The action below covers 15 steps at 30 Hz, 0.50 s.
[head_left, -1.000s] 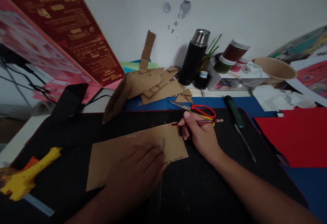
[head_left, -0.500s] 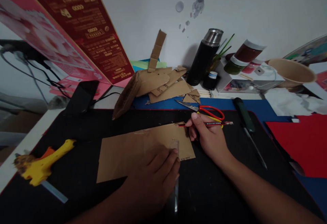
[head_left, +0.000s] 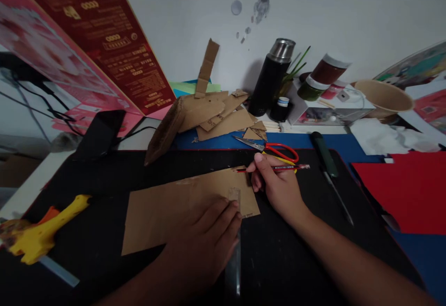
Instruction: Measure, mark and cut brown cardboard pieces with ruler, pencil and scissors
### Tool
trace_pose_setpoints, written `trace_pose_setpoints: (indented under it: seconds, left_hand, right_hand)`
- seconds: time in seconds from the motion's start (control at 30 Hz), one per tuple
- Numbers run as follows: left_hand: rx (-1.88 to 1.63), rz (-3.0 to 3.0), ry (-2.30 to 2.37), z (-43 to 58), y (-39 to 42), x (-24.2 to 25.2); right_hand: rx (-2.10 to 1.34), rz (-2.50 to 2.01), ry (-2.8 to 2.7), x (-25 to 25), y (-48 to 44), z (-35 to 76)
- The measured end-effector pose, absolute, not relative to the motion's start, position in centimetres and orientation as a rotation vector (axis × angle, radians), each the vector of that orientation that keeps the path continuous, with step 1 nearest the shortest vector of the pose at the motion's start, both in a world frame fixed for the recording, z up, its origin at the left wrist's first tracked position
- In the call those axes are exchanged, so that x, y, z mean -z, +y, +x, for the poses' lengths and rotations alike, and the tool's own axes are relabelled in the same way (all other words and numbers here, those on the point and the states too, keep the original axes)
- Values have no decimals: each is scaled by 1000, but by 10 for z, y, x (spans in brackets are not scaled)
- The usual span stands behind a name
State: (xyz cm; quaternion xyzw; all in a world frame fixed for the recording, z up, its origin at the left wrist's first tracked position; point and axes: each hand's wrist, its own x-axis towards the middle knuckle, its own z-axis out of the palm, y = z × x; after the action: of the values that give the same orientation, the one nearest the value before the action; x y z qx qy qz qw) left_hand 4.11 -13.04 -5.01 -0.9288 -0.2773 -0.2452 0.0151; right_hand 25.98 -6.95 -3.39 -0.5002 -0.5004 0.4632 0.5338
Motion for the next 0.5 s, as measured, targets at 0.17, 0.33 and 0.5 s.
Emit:
trace_pose_setpoints:
  seconds: [0.17,0.33,0.5]
  left_hand:
    - [790,-2888,-896,42,-128,51]
    - [735,-2918,-879,38,-128,51]
    - [702,-2920,-878,37,-128,50]
  right_hand:
    - [-1121,-1196,-1188,34,-70,260]
    - [-1121,-1191,-1191,33,-70,259]
    - [-1112,-1200,-1213,33,-71,260]
